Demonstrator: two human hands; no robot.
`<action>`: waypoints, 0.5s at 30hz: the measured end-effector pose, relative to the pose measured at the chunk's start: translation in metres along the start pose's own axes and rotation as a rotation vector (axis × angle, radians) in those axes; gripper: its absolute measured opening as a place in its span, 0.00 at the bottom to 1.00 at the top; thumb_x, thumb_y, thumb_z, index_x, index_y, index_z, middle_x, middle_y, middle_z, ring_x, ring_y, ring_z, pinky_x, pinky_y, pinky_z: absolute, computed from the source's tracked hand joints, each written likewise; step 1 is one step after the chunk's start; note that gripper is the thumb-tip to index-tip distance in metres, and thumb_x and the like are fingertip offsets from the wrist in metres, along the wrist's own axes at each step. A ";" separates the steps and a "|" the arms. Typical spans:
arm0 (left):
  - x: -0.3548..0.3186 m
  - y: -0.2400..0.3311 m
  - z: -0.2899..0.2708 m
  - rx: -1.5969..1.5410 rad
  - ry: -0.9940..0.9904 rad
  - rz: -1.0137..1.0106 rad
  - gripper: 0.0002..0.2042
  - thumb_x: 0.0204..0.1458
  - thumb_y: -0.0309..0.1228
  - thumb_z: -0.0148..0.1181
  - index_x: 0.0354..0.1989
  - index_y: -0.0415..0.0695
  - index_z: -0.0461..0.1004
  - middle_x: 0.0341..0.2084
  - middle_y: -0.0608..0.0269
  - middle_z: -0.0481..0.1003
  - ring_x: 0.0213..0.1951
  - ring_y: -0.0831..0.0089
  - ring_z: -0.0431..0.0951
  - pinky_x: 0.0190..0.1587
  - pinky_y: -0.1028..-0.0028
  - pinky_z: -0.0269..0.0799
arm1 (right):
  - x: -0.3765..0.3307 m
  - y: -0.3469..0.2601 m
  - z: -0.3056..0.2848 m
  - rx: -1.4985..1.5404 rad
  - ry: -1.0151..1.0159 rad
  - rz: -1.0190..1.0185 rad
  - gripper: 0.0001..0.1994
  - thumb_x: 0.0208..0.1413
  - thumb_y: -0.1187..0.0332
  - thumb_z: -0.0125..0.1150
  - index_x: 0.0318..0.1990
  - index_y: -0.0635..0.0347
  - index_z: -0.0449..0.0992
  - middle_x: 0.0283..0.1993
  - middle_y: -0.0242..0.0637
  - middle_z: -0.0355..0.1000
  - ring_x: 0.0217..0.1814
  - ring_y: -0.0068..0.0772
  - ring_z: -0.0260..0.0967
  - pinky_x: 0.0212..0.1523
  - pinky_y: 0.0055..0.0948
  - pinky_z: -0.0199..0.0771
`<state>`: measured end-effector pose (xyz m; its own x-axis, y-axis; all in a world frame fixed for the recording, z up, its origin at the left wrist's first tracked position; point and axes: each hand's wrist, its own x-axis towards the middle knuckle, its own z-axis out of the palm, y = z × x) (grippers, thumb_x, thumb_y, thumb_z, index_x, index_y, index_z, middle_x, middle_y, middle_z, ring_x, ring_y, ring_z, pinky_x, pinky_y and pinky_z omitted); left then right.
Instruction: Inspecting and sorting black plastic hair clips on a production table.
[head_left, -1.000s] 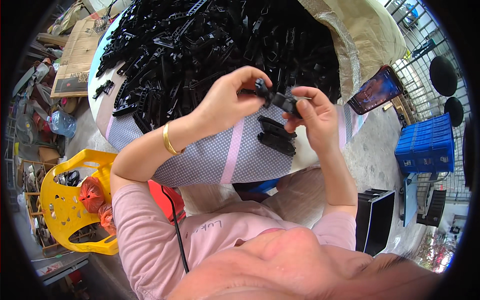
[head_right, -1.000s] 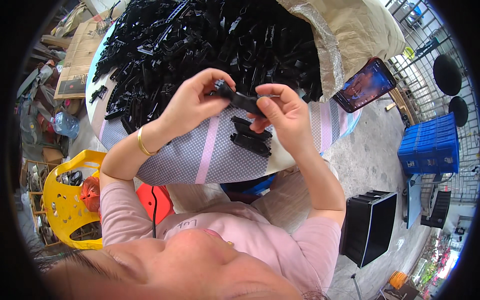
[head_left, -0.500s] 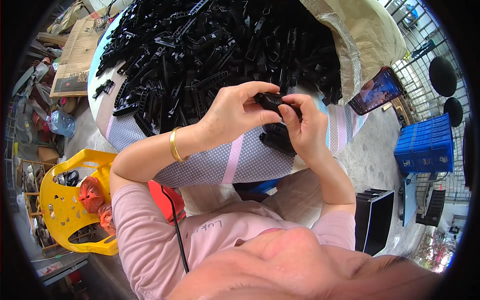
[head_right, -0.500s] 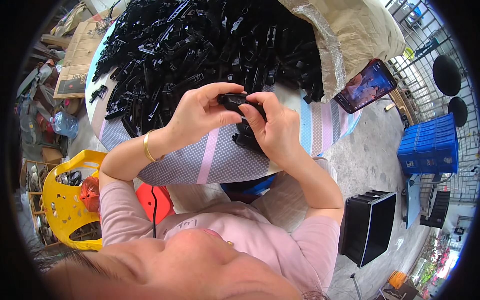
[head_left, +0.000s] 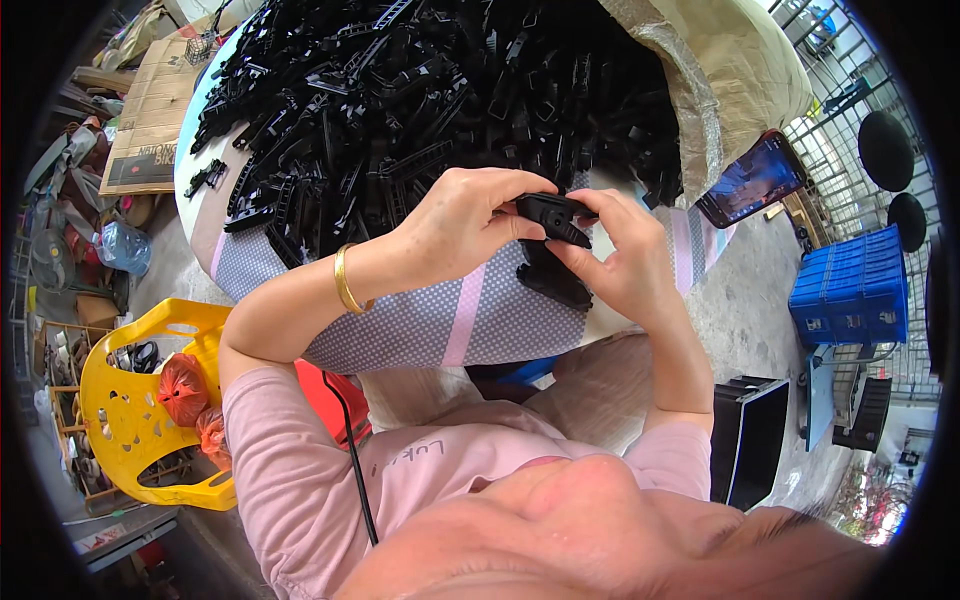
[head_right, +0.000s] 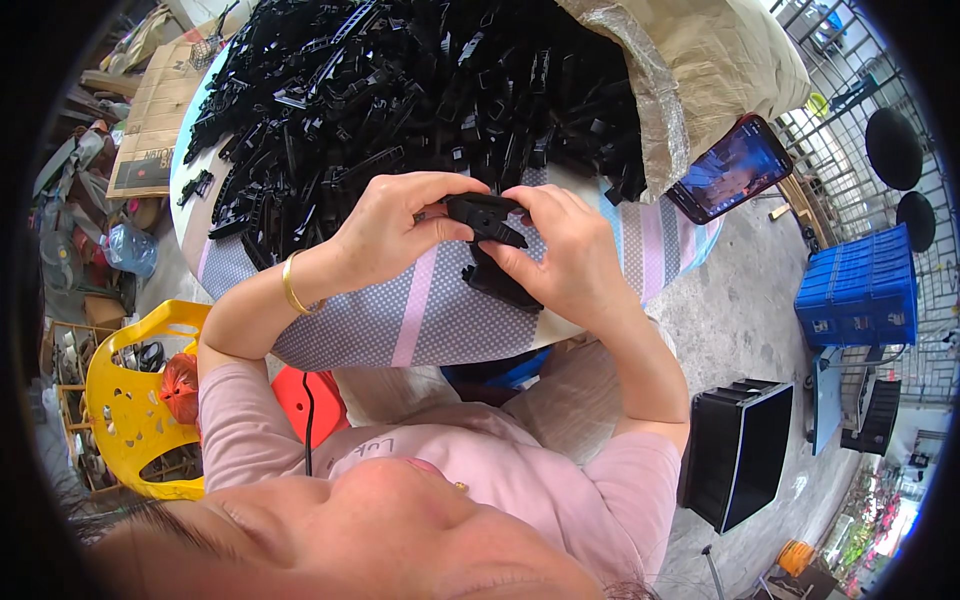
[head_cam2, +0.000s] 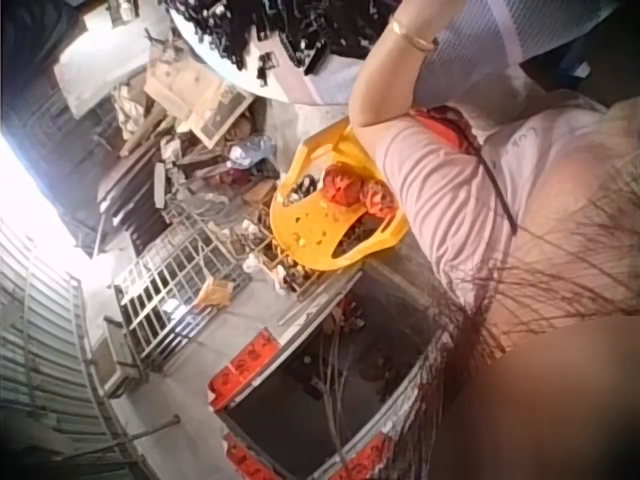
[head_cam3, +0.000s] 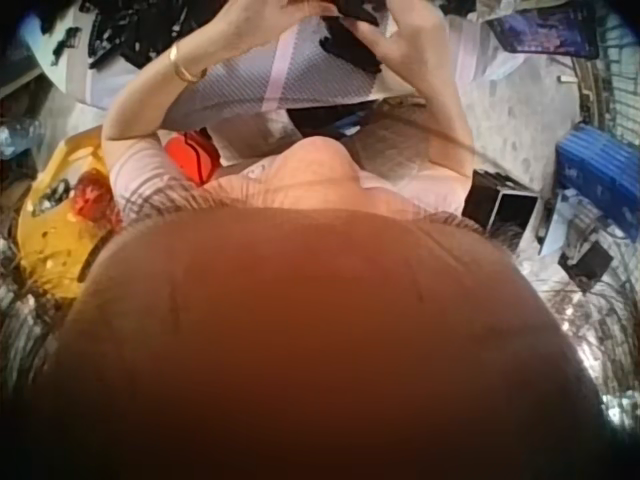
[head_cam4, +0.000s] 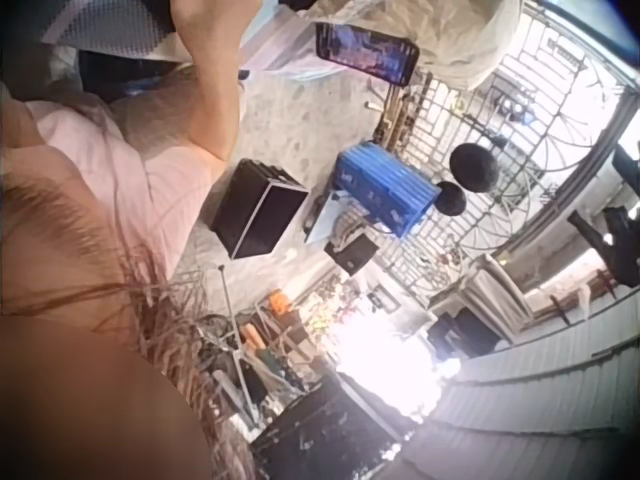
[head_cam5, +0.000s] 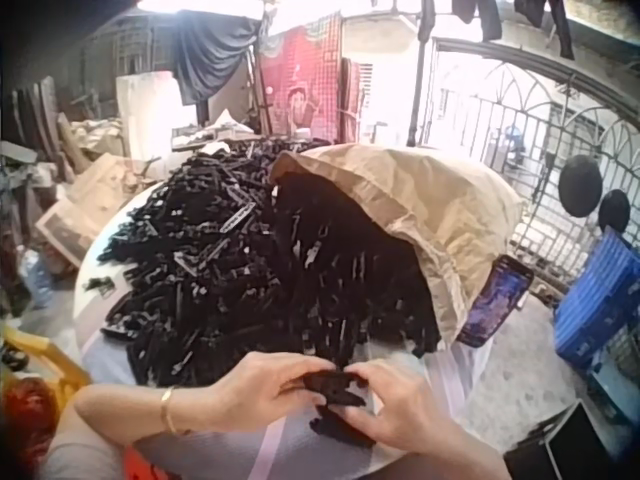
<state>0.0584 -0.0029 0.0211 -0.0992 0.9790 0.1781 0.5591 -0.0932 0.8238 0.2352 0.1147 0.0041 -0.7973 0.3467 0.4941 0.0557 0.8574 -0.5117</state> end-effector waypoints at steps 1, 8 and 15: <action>-0.001 -0.002 0.001 -0.002 0.021 0.023 0.16 0.44 0.17 0.62 0.45 0.36 0.73 0.34 0.57 0.77 0.38 0.76 0.78 0.41 0.78 0.75 | 0.000 0.000 0.000 0.002 0.001 -0.002 0.22 0.39 0.67 0.70 0.43 0.64 0.73 0.38 0.43 0.73 0.38 0.39 0.72 0.38 0.31 0.70; -0.003 -0.009 0.011 0.006 0.125 0.209 0.15 0.43 0.25 0.66 0.41 0.37 0.74 0.27 0.54 0.77 0.26 0.69 0.78 0.31 0.75 0.74 | -0.005 0.005 0.003 0.049 0.074 -0.063 0.16 0.39 0.71 0.69 0.39 0.64 0.76 0.32 0.43 0.75 0.31 0.42 0.72 0.33 0.31 0.71; 0.012 -0.007 -0.026 0.158 0.259 0.187 0.14 0.44 0.22 0.63 0.42 0.38 0.75 0.33 0.63 0.73 0.32 0.76 0.72 0.32 0.78 0.71 | -0.004 0.030 -0.037 0.034 -0.466 0.156 0.13 0.40 0.73 0.67 0.37 0.66 0.77 0.34 0.42 0.76 0.33 0.40 0.73 0.32 0.29 0.70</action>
<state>0.0318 0.0044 0.0312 -0.1769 0.8672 0.4654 0.7060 -0.2176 0.6739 0.2622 0.1535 0.0126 -0.9653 0.2568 0.0468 0.1828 0.7932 -0.5809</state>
